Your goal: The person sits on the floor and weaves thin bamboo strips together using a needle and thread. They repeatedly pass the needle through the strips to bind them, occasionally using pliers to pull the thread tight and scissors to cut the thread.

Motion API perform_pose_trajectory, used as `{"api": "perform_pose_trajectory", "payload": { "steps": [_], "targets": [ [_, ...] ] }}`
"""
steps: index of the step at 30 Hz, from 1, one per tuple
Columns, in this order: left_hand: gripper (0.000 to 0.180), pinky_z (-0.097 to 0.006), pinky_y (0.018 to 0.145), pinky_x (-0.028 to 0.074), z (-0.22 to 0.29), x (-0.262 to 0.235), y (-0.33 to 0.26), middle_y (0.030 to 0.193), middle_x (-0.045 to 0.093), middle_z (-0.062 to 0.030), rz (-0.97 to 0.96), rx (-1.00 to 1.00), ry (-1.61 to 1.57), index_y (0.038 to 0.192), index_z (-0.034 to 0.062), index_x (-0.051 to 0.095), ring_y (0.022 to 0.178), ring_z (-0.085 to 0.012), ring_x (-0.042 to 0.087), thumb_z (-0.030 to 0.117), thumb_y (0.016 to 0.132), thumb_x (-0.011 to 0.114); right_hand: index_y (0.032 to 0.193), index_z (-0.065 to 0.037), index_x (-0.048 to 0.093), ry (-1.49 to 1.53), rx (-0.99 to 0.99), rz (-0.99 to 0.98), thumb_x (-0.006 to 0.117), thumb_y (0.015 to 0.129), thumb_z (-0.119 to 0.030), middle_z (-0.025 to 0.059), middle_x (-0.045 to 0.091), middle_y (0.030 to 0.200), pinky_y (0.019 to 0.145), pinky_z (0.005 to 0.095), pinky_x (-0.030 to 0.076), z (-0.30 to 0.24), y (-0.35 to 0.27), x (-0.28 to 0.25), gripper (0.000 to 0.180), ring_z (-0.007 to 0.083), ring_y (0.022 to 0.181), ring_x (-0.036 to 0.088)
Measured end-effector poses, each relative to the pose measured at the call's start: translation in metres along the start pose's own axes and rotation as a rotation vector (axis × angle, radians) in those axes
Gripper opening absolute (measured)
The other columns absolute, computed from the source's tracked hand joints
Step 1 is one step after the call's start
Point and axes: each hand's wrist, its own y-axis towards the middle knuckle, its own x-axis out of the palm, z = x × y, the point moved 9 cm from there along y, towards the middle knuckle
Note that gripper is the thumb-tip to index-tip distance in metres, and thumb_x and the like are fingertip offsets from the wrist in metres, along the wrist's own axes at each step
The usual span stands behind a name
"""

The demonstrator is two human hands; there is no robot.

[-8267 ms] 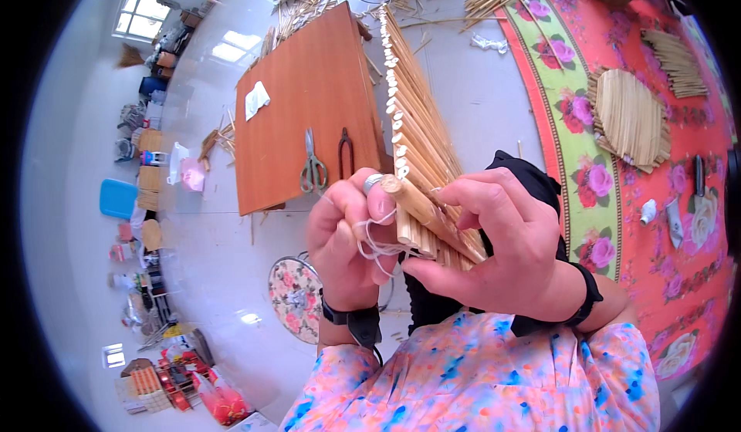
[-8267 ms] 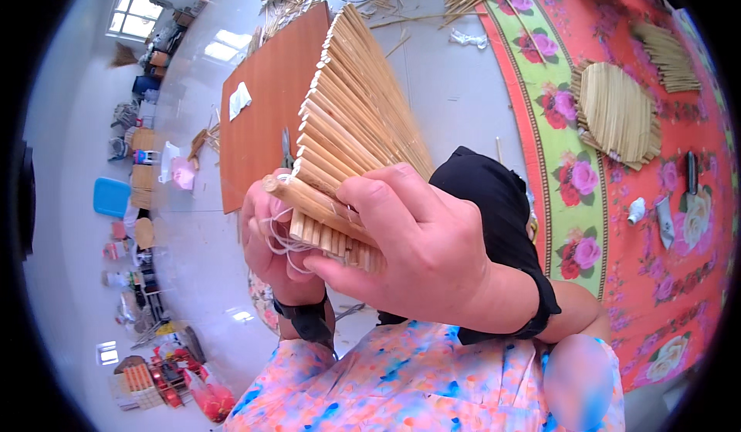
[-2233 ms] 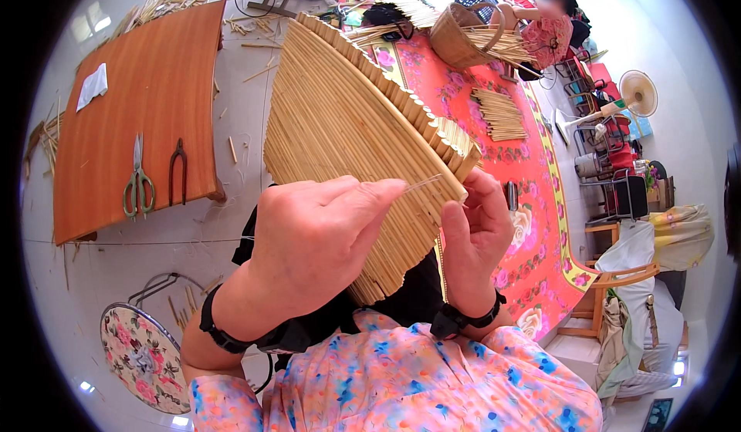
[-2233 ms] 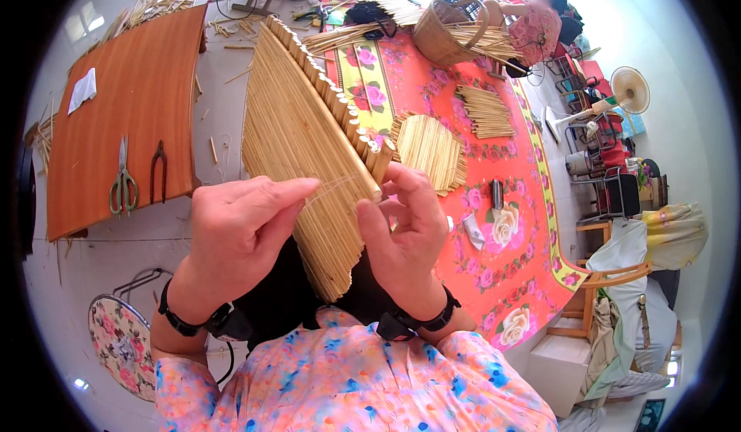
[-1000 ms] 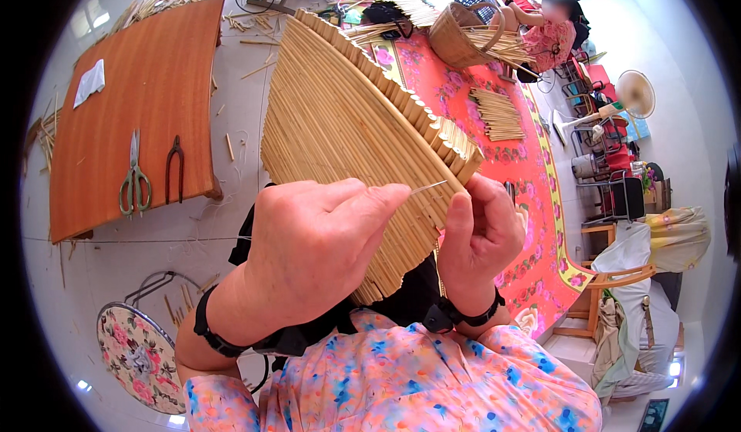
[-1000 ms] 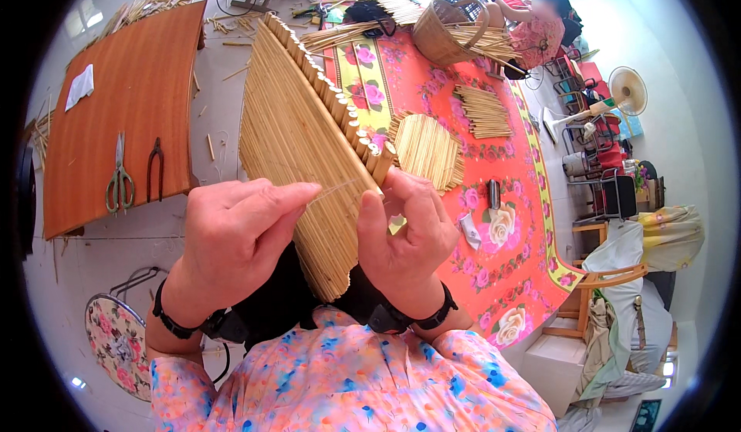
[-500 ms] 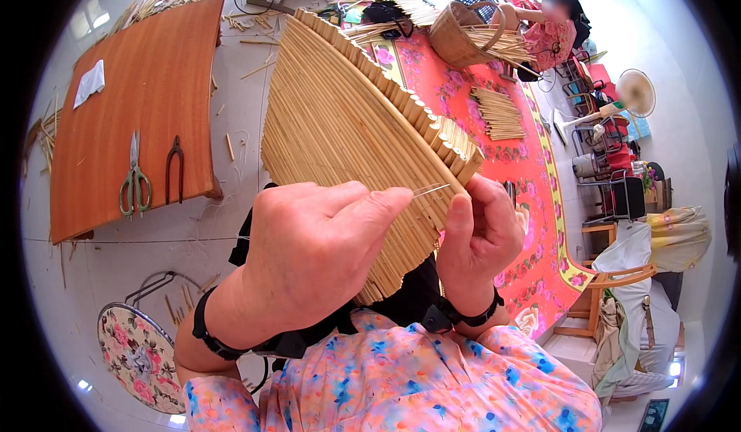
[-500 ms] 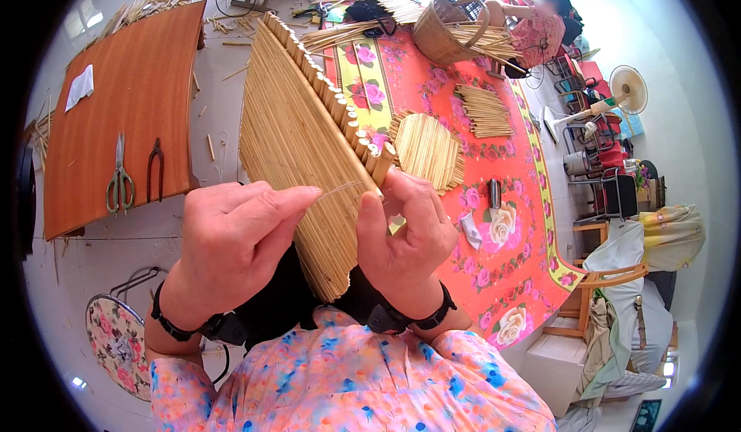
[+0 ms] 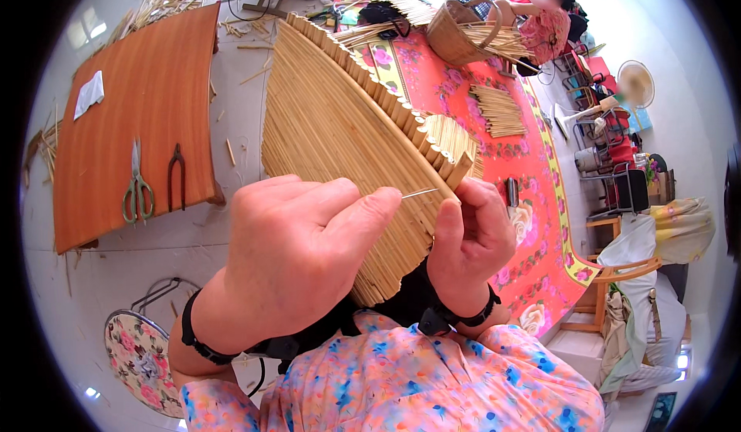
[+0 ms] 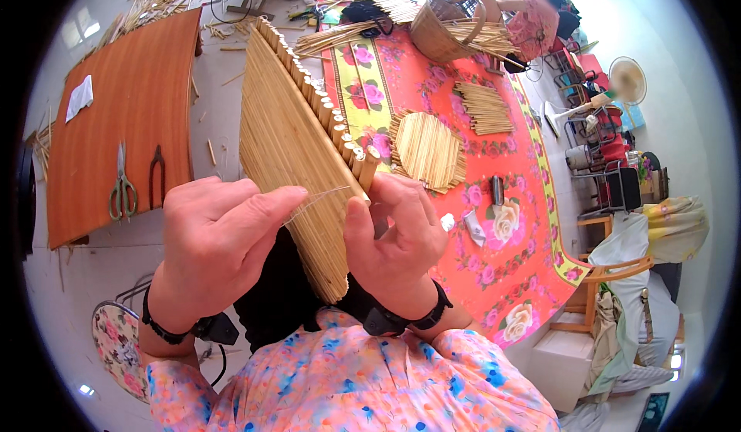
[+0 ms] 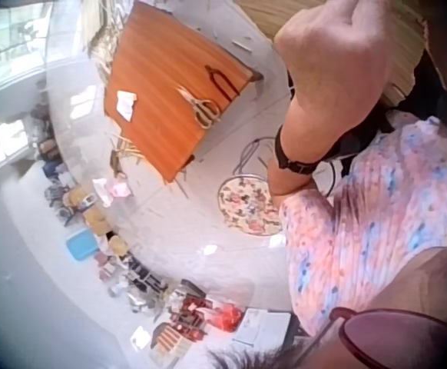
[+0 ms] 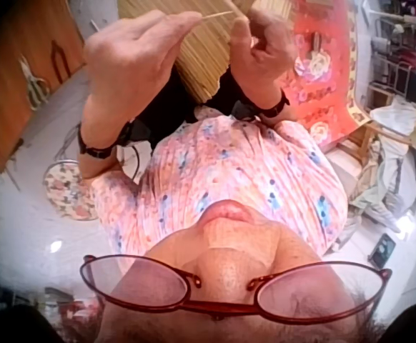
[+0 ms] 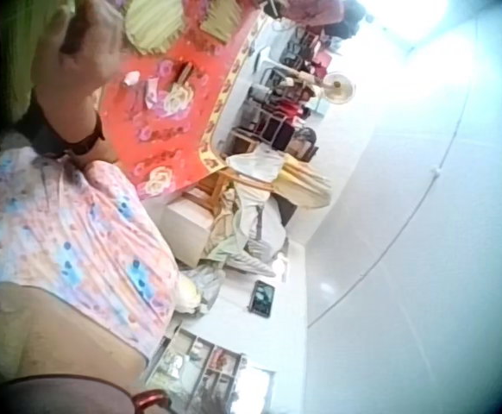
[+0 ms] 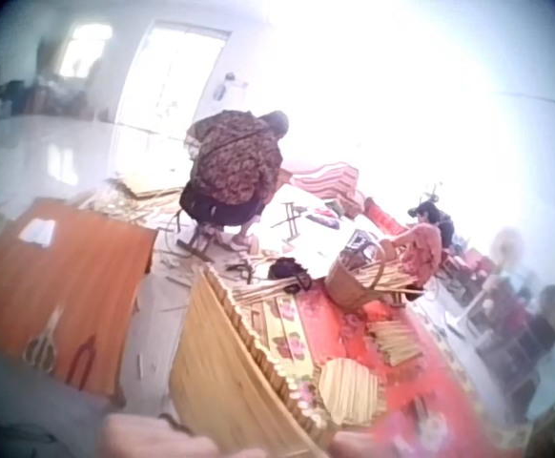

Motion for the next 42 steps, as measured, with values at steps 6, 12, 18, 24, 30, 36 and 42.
{"api": "perform_pose_trajectory", "payload": {
  "steps": [6,12,18,24,30,36,42],
  "targets": [
    [0.017,-0.033,0.043,0.032,0.001,0.000,0.000,0.057,0.051,-0.0040,0.045,-0.011,-0.046,0.090,0.0054,0.067,0.046,-0.0214,0.047,0.000,0.074,0.069,0.098,0.004,0.061,0.023,-0.062,0.015,0.071,0.078,-0.003,0.0126,0.063,0.087,0.052,0.0232,0.048,-0.006,0.000,0.003,0.023,0.0125,0.063,0.060],
    [0.016,-0.032,0.045,0.036,0.003,0.000,0.002,0.061,0.056,-0.0058,0.021,-0.029,-0.083,0.090,0.0048,0.067,0.048,-0.0227,0.052,0.000,0.075,0.068,0.099,0.005,0.062,0.042,-0.036,0.035,0.070,0.078,-0.002,0.0121,0.063,0.086,0.052,0.0225,0.046,-0.012,-0.001,0.004,0.024,0.0115,0.060,0.058],
    [0.013,-0.028,0.050,0.042,-0.002,-0.003,-0.002,0.067,0.061,-0.0103,-0.025,-0.141,-0.123,0.093,0.0012,0.066,0.054,-0.0223,0.058,-0.003,0.080,0.064,0.098,0.004,0.063,0.152,-0.074,0.063,0.074,0.075,-0.003,0.0106,0.064,0.084,0.049,0.0213,0.046,-0.015,0.000,0.009,0.027,0.0096,0.058,0.056],
    [0.011,-0.027,0.052,0.045,-0.014,-0.007,-0.009,0.070,0.062,-0.0116,-0.220,-0.401,-0.232,0.093,0.0003,0.065,0.057,-0.0215,0.060,-0.002,0.083,0.062,0.096,0.002,0.064,0.210,-0.089,0.055,0.079,0.070,-0.007,0.0103,0.064,0.084,0.049,0.0227,0.049,-0.023,-0.002,0.015,0.031,0.0107,0.059,0.059],
    [0.013,-0.028,0.048,0.042,-0.006,-0.013,-0.008,0.065,0.059,-0.0109,-0.189,-0.342,-0.138,0.093,0.0013,0.066,0.053,-0.0212,0.057,-0.003,0.082,0.063,0.093,0.000,0.064,0.305,0.064,0.092,0.082,0.067,-0.011,0.0119,0.064,0.082,0.048,0.0236,0.049,-0.011,-0.008,0.020,0.033,0.0127,0.058,0.060],
    [0.015,-0.029,0.044,0.036,0.000,-0.009,-0.009,0.059,0.052,-0.0084,-0.116,-0.235,-0.075,0.093,0.0014,0.067,0.049,-0.0193,0.050,-0.006,0.079,0.065,0.089,0.001,0.064,0.325,0.053,0.141,0.084,0.065,-0.011,0.0123,0.064,0.083,0.048,0.0243,0.050,-0.010,-0.011,0.018,0.033,0.0144,0.059,0.062],
    [0.016,-0.029,0.045,0.036,0.003,-0.003,-0.008,0.059,0.052,-0.0084,-0.087,-0.205,-0.070,0.093,0.0010,0.067,0.049,-0.0193,0.050,-0.007,0.079,0.065,0.088,0.002,0.064,0.321,0.073,0.158,0.083,0.066,-0.010,0.0134,0.064,0.082,0.050,0.0259,0.051,-0.012,-0.011,0.017,0.032,0.0186,0.061,0.063]
  ]
}}
